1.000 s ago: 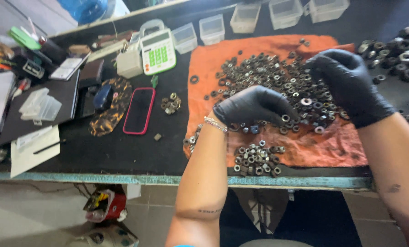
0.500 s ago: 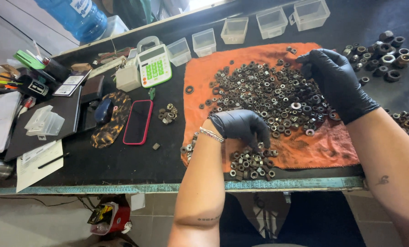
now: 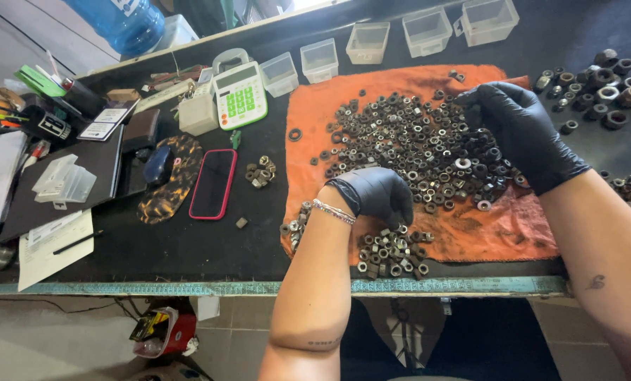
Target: The person wearing black gloves sorts small metal parts on an orange cloth, picking up items and moving them into separate piles on the table. The hands repeatedly sift through the pile, separating pieces by type or size.
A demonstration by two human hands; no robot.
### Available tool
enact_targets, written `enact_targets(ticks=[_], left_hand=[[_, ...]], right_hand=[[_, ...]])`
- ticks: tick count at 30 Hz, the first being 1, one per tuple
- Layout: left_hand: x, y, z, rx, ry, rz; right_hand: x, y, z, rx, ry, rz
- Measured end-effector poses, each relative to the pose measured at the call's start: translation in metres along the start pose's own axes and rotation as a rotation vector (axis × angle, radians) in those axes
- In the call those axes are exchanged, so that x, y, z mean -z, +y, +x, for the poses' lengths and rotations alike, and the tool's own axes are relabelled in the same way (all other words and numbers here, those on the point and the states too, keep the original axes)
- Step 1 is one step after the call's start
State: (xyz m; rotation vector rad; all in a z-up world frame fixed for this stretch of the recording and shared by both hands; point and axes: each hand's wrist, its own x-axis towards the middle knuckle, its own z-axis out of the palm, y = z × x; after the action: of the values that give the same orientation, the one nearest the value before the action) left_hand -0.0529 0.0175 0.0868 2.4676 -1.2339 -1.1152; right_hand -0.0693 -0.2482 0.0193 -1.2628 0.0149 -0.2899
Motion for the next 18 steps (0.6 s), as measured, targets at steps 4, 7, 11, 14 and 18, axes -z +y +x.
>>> enact_targets(ticks=[4,7,11,14,18], left_hand=[[0.004,0.008,-0.008,0.022,0.009,-0.007],[0.004,0.009,-0.008,0.053,-0.004,-0.012],[0.0,0.013,-0.01,0.085,0.022,-0.005],[0.002,0.018,-0.015,0.118,-0.008,0.006],[-0.008,-0.013,0.007,-0.061,0.016,-0.03]], right_hand=[[-0.008,-0.011,-0.005,0.017,-0.005,-0.055],[-0.007,-0.013,-0.002,-0.008,0.05,-0.078],[-0.004,-0.016,-0.002,-0.025,0.076,0.006],[-0.01,-0.031,-0.011,0.122,-0.132,-0.324],[-0.022,-0.026,-0.018,-0.006,-0.146,-0.474]])
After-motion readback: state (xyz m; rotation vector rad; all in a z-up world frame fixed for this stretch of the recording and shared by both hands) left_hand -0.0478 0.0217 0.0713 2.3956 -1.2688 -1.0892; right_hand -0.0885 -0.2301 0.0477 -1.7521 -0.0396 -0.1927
